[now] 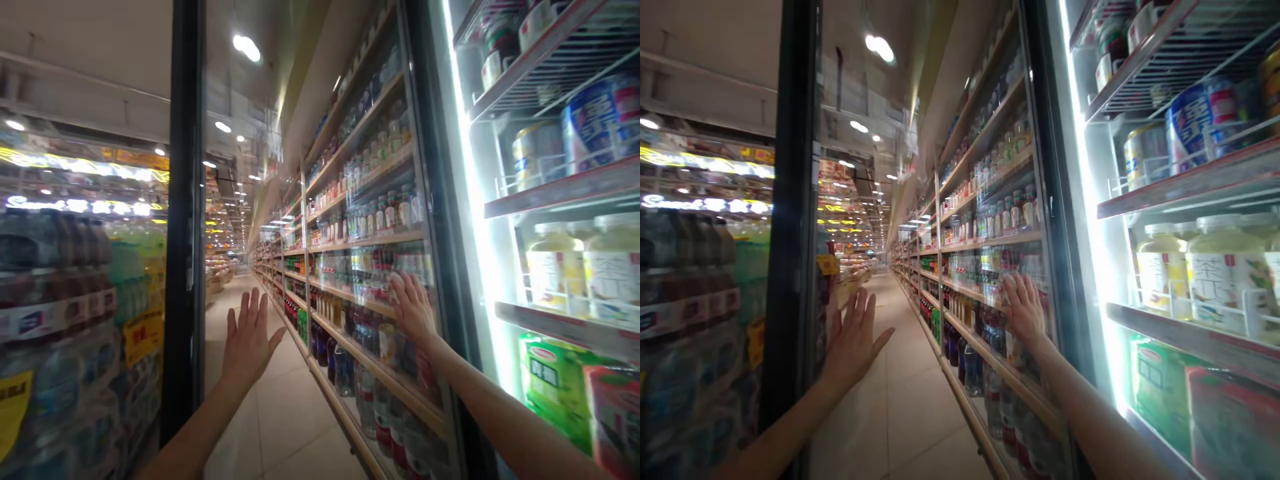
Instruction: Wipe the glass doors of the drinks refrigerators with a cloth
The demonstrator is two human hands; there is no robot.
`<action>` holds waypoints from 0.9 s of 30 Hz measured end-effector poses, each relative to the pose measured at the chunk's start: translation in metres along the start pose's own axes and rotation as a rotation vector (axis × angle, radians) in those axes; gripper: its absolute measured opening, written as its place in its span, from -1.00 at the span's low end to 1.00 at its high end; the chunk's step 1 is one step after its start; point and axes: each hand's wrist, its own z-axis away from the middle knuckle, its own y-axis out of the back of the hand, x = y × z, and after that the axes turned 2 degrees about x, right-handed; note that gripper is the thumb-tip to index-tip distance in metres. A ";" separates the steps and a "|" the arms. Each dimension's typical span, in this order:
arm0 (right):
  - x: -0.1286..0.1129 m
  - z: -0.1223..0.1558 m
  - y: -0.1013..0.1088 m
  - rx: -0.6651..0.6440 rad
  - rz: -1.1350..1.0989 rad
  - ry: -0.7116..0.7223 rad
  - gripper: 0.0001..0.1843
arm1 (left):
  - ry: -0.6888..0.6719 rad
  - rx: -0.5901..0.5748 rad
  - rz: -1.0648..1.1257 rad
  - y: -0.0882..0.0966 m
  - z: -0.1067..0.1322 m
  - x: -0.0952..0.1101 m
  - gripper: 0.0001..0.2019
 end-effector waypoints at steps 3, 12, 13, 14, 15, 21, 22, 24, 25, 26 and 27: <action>0.009 0.011 0.000 -0.030 -0.004 0.027 -0.33 | 0.003 0.017 0.008 -0.002 0.002 0.001 -0.33; 0.040 0.008 0.001 0.039 0.029 -0.224 -0.38 | 0.026 0.012 0.026 -0.001 0.004 0.005 -0.32; 0.035 0.027 0.003 0.042 0.018 -0.227 -0.38 | 0.023 0.009 0.027 -0.001 0.005 0.005 -0.32; 0.029 0.047 0.004 0.034 0.005 -0.221 -0.37 | 0.016 0.005 0.030 -0.001 0.006 0.005 -0.30; 0.024 0.063 0.005 0.022 -0.006 -0.215 -0.37 | 0.006 -0.001 0.035 -0.001 0.009 0.004 -0.29; -0.004 0.040 0.001 0.038 -0.028 -0.216 -0.35 | -0.047 -0.014 0.047 -0.002 0.022 0.002 -0.27; -0.014 0.027 -0.002 0.052 -0.037 -0.197 -0.35 | -0.047 -0.010 0.043 -0.002 0.023 0.003 -0.28; -0.042 0.014 -0.006 0.072 -0.068 -0.129 -0.35 | -0.042 -0.008 0.026 -0.001 0.028 0.006 -0.29; -0.058 0.015 -0.006 0.069 -0.090 -0.078 -0.35 | -0.039 -0.010 0.014 0.000 0.031 0.007 -0.29; -0.073 0.020 -0.007 0.053 -0.112 -0.020 -0.36 | -0.042 -0.016 0.002 0.001 0.035 0.008 -0.29; -0.086 0.027 -0.006 0.028 -0.131 0.039 -0.36 | -0.056 -0.026 -0.009 0.001 0.040 0.008 -0.29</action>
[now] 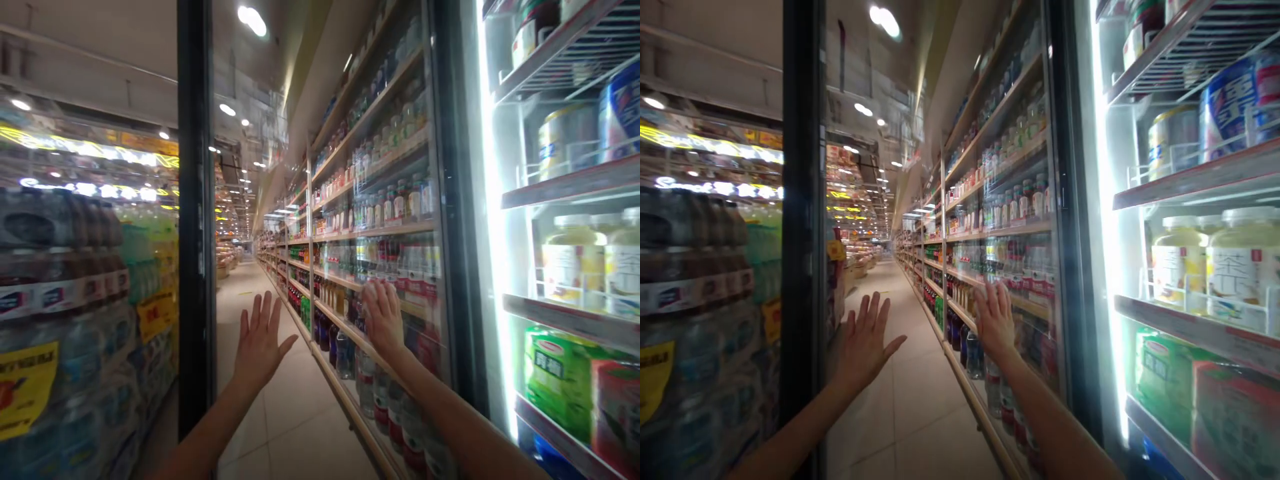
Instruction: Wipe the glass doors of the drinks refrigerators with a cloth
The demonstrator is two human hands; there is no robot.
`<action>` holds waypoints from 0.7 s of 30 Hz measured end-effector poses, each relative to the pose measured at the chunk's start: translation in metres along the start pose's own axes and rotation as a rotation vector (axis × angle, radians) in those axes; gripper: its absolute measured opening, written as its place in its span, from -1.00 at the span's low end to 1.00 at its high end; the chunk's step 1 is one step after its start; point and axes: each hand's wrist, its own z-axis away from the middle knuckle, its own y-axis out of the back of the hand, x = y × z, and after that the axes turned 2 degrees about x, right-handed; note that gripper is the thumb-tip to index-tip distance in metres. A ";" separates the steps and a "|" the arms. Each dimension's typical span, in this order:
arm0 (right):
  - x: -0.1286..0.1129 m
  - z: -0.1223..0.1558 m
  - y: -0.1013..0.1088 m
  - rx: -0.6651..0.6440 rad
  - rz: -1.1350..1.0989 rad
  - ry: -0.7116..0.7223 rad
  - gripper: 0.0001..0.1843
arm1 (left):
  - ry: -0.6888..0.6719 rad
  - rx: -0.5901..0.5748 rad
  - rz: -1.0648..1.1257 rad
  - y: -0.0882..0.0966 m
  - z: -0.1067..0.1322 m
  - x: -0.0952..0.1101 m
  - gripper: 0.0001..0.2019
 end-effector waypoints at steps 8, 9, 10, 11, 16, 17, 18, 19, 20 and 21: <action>-0.014 -0.021 -0.005 0.038 0.019 -0.027 -0.39 | -0.095 -0.041 -0.054 0.000 0.032 -0.004 -0.36; -0.017 -0.020 -0.005 0.050 0.020 -0.034 -0.40 | -0.086 -0.044 -0.052 0.001 0.033 -0.003 -0.36; -0.023 -0.014 -0.005 0.034 0.012 -0.005 -0.41 | -0.079 -0.049 -0.048 0.002 0.033 -0.002 -0.37; -0.031 -0.005 -0.004 -0.004 -0.006 0.056 -0.43 | -0.074 -0.058 -0.042 0.003 0.033 -0.001 -0.37; -0.060 0.018 -0.002 -0.172 -0.086 0.262 -0.46 | -0.061 -0.111 -0.011 0.005 0.033 -0.001 -0.36; -0.062 0.009 -0.004 -0.168 -0.081 0.232 -0.45 | -0.059 -0.117 -0.014 0.005 0.033 -0.001 -0.35; -0.063 -0.004 -0.006 -0.155 -0.070 0.189 -0.45 | -0.060 -0.124 -0.018 0.006 0.034 -0.001 -0.35; -0.064 -0.016 -0.008 -0.134 -0.056 0.140 -0.44 | -0.064 -0.129 -0.024 0.007 0.034 -0.001 -0.35; -0.067 -0.025 -0.010 -0.110 -0.044 0.100 -0.44 | -0.069 -0.135 -0.031 0.008 0.035 -0.002 -0.35; -0.070 -0.030 -0.011 -0.090 -0.038 0.081 -0.44 | -0.077 -0.141 -0.039 0.010 0.037 -0.002 -0.36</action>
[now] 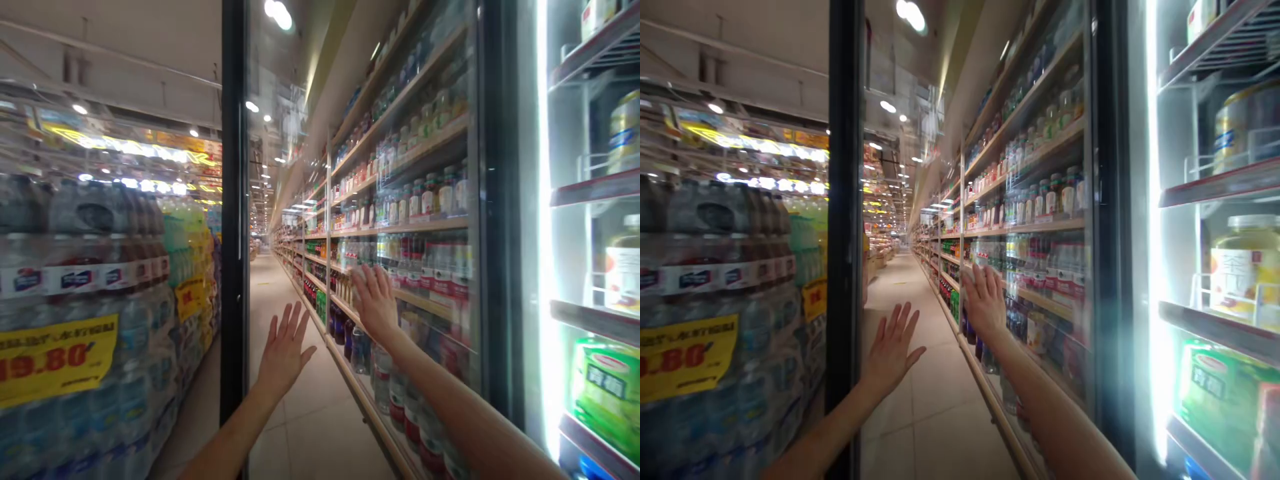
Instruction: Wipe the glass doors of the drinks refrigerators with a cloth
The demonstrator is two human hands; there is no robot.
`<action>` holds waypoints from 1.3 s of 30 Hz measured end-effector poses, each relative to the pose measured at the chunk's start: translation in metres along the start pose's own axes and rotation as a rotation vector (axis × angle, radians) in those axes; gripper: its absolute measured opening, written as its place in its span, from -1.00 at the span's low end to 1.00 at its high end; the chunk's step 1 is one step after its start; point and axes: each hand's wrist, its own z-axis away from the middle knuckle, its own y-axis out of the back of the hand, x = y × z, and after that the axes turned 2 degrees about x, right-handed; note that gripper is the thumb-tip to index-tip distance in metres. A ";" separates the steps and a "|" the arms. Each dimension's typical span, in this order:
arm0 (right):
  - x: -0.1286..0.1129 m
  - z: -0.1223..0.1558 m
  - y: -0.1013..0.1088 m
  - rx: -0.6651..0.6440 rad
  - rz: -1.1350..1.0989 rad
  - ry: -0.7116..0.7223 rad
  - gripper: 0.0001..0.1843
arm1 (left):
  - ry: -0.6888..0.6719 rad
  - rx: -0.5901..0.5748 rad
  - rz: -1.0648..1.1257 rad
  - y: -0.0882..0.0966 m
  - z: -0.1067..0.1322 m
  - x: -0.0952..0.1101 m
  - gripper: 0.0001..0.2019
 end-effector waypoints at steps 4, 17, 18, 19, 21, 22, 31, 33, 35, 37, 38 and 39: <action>-0.027 0.012 -0.001 -0.029 -0.075 0.217 -0.47 | -0.062 -0.031 -0.030 0.006 0.014 -0.007 -0.39; -0.102 -0.006 -0.027 -0.064 -0.182 0.403 -0.44 | -0.247 -0.065 -0.028 0.026 0.066 -0.035 -0.46; -0.104 -0.003 -0.028 -0.071 -0.189 0.439 -0.44 | -0.251 -0.066 -0.014 0.028 0.072 -0.041 -0.47; -0.106 -0.005 -0.030 -0.071 -0.191 0.443 -0.45 | -0.248 -0.068 -0.003 0.031 0.077 -0.048 -0.48; -0.112 -0.021 -0.033 -0.057 -0.190 0.361 -0.43 | -0.212 -0.065 -0.002 0.036 0.085 -0.061 -0.49; -0.115 -0.030 -0.034 -0.054 -0.191 0.300 -0.42 | -0.187 -0.059 -0.010 0.038 0.088 -0.068 -0.49; -0.158 0.021 -0.030 -0.181 -0.323 0.614 -0.46 | -0.040 0.001 -0.065 0.048 0.093 -0.089 -0.43; -0.163 0.014 -0.031 -0.160 -0.322 0.553 -0.47 | -0.014 -0.005 -0.053 0.047 0.094 -0.090 -0.42; -0.167 -0.003 -0.034 -0.139 -0.311 0.401 -0.44 | 0.012 -0.011 -0.037 0.046 0.094 -0.089 -0.41; -0.170 -0.010 -0.037 -0.147 -0.309 0.317 -0.41 | 0.026 -0.017 -0.024 0.046 0.094 -0.086 -0.40; -0.170 -0.007 -0.036 -0.159 -0.317 0.327 -0.41 | 0.026 -0.019 -0.017 0.046 0.095 -0.084 -0.39; -0.169 -0.001 -0.035 -0.168 -0.332 0.374 -0.42 | 0.021 -0.017 -0.010 0.046 0.095 -0.082 -0.39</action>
